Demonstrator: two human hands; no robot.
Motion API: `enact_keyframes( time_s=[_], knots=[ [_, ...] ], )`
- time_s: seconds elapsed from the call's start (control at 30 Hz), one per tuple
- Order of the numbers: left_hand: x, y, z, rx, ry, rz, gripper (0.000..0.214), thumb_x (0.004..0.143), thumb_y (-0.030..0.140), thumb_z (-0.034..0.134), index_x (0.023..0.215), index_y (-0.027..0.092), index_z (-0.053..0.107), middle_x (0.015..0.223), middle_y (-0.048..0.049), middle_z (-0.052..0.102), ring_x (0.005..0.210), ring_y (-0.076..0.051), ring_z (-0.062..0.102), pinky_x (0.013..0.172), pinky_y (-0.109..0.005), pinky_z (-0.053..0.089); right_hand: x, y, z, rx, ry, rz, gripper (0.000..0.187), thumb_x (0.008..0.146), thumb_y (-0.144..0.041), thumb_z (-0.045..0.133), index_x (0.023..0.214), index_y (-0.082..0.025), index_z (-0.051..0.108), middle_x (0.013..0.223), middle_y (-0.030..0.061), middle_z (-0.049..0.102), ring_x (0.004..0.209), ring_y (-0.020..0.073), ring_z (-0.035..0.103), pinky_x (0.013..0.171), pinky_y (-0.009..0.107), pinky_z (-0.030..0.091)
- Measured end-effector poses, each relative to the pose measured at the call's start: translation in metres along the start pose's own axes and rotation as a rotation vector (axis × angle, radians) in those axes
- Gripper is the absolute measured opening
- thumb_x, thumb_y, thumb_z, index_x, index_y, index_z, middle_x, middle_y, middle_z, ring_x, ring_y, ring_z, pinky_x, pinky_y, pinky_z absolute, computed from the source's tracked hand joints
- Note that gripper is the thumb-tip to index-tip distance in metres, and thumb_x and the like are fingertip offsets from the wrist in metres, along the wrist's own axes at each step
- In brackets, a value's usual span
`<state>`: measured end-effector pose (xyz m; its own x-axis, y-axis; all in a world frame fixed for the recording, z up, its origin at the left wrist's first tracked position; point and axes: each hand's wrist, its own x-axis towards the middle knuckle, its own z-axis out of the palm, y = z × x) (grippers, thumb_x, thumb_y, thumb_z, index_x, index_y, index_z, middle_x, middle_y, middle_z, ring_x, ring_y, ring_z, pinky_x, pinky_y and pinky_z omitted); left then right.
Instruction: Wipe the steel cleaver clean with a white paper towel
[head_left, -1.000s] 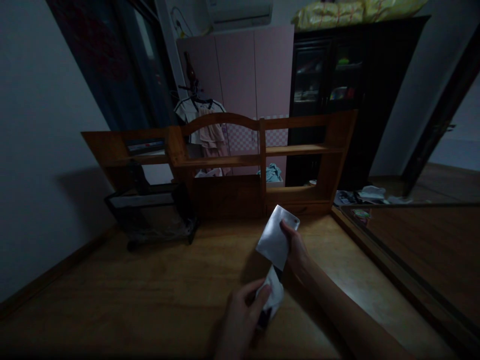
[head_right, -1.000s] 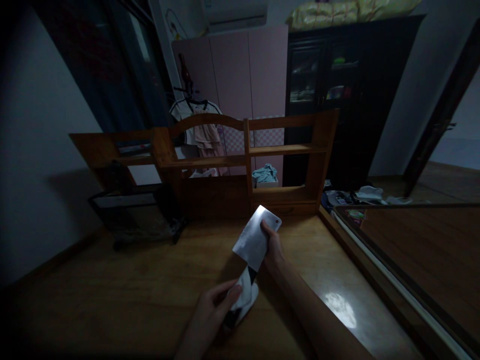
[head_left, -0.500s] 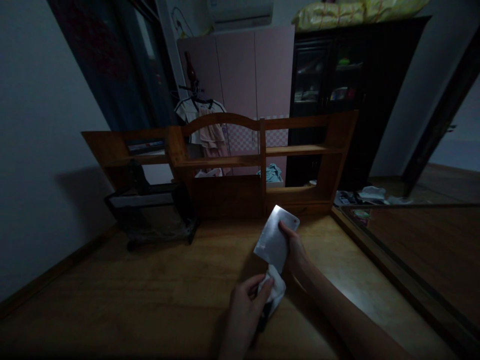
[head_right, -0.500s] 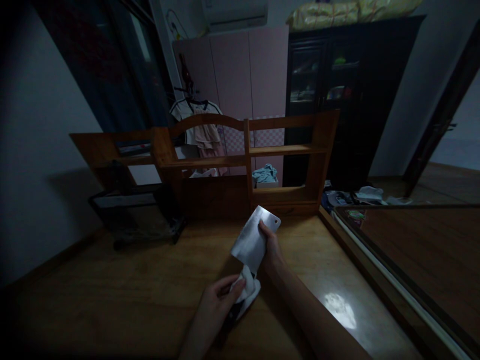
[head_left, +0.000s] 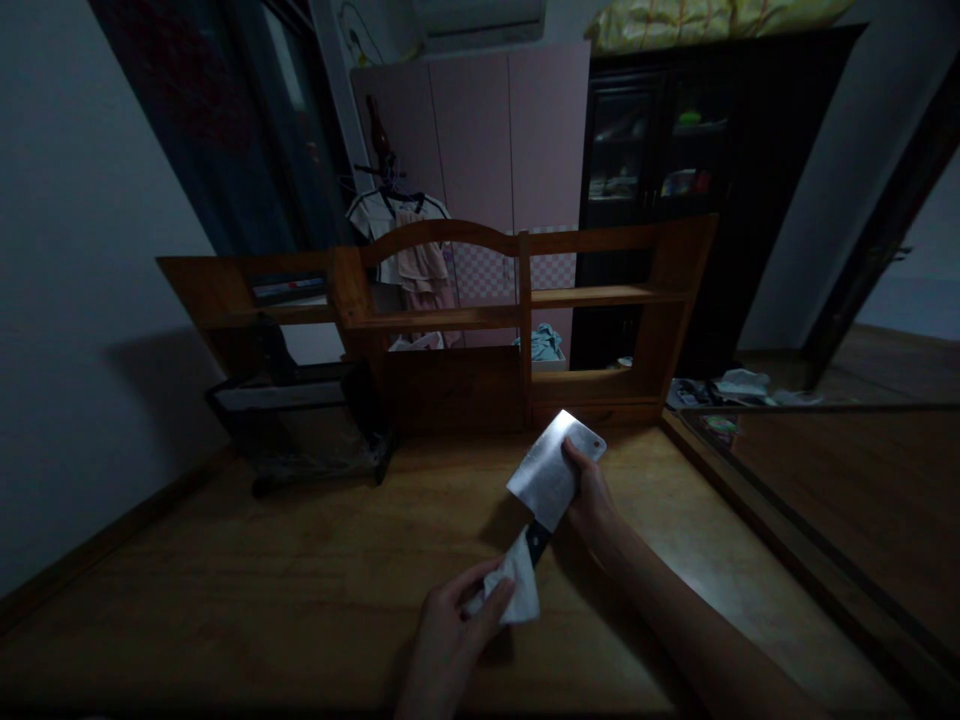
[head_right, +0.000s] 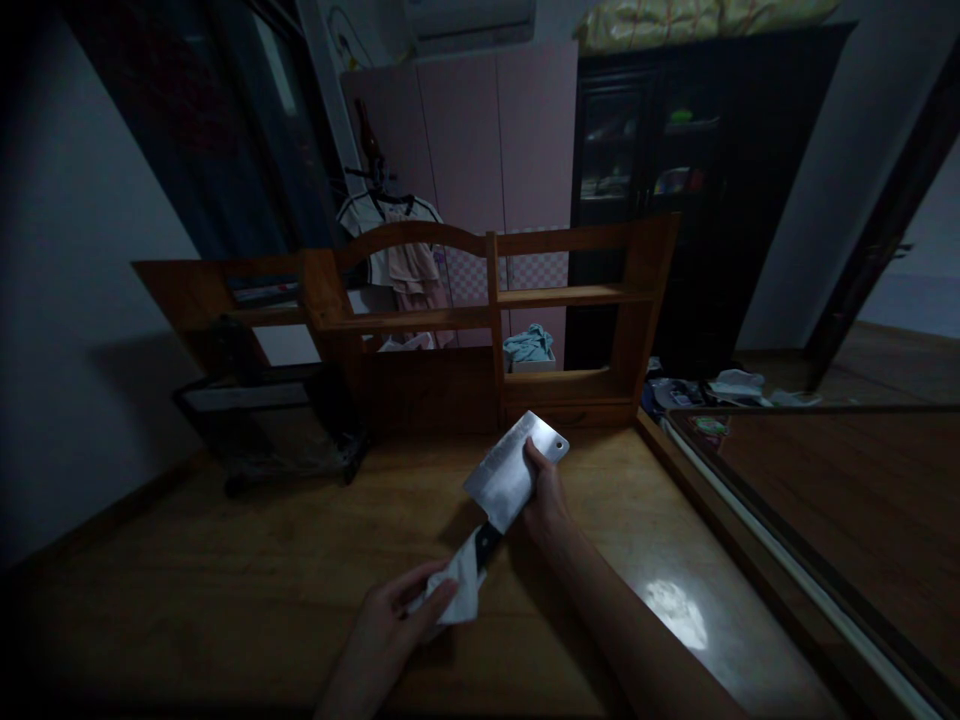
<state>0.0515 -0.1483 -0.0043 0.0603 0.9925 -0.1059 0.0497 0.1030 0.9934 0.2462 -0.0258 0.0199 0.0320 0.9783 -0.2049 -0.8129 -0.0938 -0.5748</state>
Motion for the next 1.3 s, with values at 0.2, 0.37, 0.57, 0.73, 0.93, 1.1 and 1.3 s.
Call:
enact_keyframes(
  time_s=[0.2, 0.37, 0.57, 0.73, 0.93, 1.1, 1.3],
  knots=[
    [0.001, -0.005, -0.005, 0.008, 0.001, -0.001, 0.051, 0.072, 0.047, 0.074, 0.109, 0.012, 0.071, 0.100, -0.0130, 0.074, 0.092, -0.026, 0.069, 0.076, -0.028, 0.054, 0.000, -0.001, 0.003, -0.024, 0.026, 0.034, 0.022, 0.081, -0.032, 0.065, 0.096, -0.016, 0.063, 0.072, 0.0037, 0.073, 0.060, 0.0194, 0.069, 0.061, 0.030, 0.058],
    [0.002, 0.001, -0.008, -0.022, -0.012, -0.005, 0.050, 0.070, 0.047, 0.076, 0.108, 0.014, 0.072, 0.106, -0.0123, 0.073, 0.096, -0.027, 0.069, 0.079, -0.029, 0.054, 0.000, -0.001, 0.003, -0.026, -0.015, 0.027, 0.023, 0.081, -0.034, 0.065, 0.094, -0.015, 0.064, 0.074, 0.0048, 0.073, 0.062, 0.0202, 0.069, 0.062, 0.031, 0.059],
    [0.001, 0.008, -0.011, -0.049, -0.010, -0.049, 0.051, 0.064, 0.047, 0.080, 0.103, 0.014, 0.075, 0.102, -0.0138, 0.074, 0.092, -0.028, 0.070, 0.076, -0.030, 0.055, -0.002, -0.001, 0.004, -0.004, -0.007, 0.021, 0.025, 0.080, -0.032, 0.068, 0.097, -0.014, 0.064, 0.076, 0.0052, 0.074, 0.064, 0.0206, 0.069, 0.065, 0.032, 0.059],
    [0.003, 0.009, -0.016, -0.068, 0.004, -0.040, 0.049, 0.066, 0.045, 0.080, 0.104, 0.014, 0.074, 0.101, -0.0132, 0.074, 0.093, -0.027, 0.070, 0.076, -0.029, 0.055, -0.004, -0.002, 0.006, 0.038, -0.013, 0.013, 0.022, 0.081, -0.030, 0.066, 0.096, -0.014, 0.064, 0.075, 0.0052, 0.073, 0.063, 0.0203, 0.069, 0.065, 0.032, 0.060],
    [0.004, 0.012, -0.028, -0.119, 0.002, -0.045, 0.052, 0.063, 0.041, 0.082, 0.106, 0.014, 0.073, 0.104, -0.0128, 0.073, 0.095, -0.027, 0.070, 0.075, -0.028, 0.056, -0.003, -0.010, 0.008, 0.084, -0.064, -0.034, 0.023, 0.083, -0.030, 0.064, 0.100, -0.013, 0.065, 0.081, 0.0073, 0.075, 0.067, 0.0204, 0.071, 0.066, 0.031, 0.060],
    [0.000, 0.012, -0.024, -0.191, 0.026, -0.051, 0.055, 0.057, 0.043, 0.085, 0.103, 0.014, 0.075, 0.100, -0.0146, 0.074, 0.091, -0.029, 0.071, 0.074, -0.030, 0.057, 0.002, -0.010, 0.002, 0.116, -0.036, -0.037, 0.018, 0.084, -0.026, 0.064, 0.098, -0.015, 0.065, 0.081, 0.0057, 0.075, 0.068, 0.0196, 0.071, 0.068, 0.031, 0.060],
    [-0.003, -0.002, -0.011, -0.307, -0.013, -0.046, 0.054, 0.059, 0.044, 0.085, 0.104, 0.015, 0.075, 0.099, -0.0140, 0.074, 0.092, -0.029, 0.071, 0.078, -0.033, 0.056, 0.002, -0.005, 0.000, 0.133, 0.011, 0.071, 0.011, 0.087, -0.021, 0.059, 0.093, -0.013, 0.064, 0.073, 0.0046, 0.074, 0.063, 0.0182, 0.071, 0.066, 0.030, 0.060]
  ],
)
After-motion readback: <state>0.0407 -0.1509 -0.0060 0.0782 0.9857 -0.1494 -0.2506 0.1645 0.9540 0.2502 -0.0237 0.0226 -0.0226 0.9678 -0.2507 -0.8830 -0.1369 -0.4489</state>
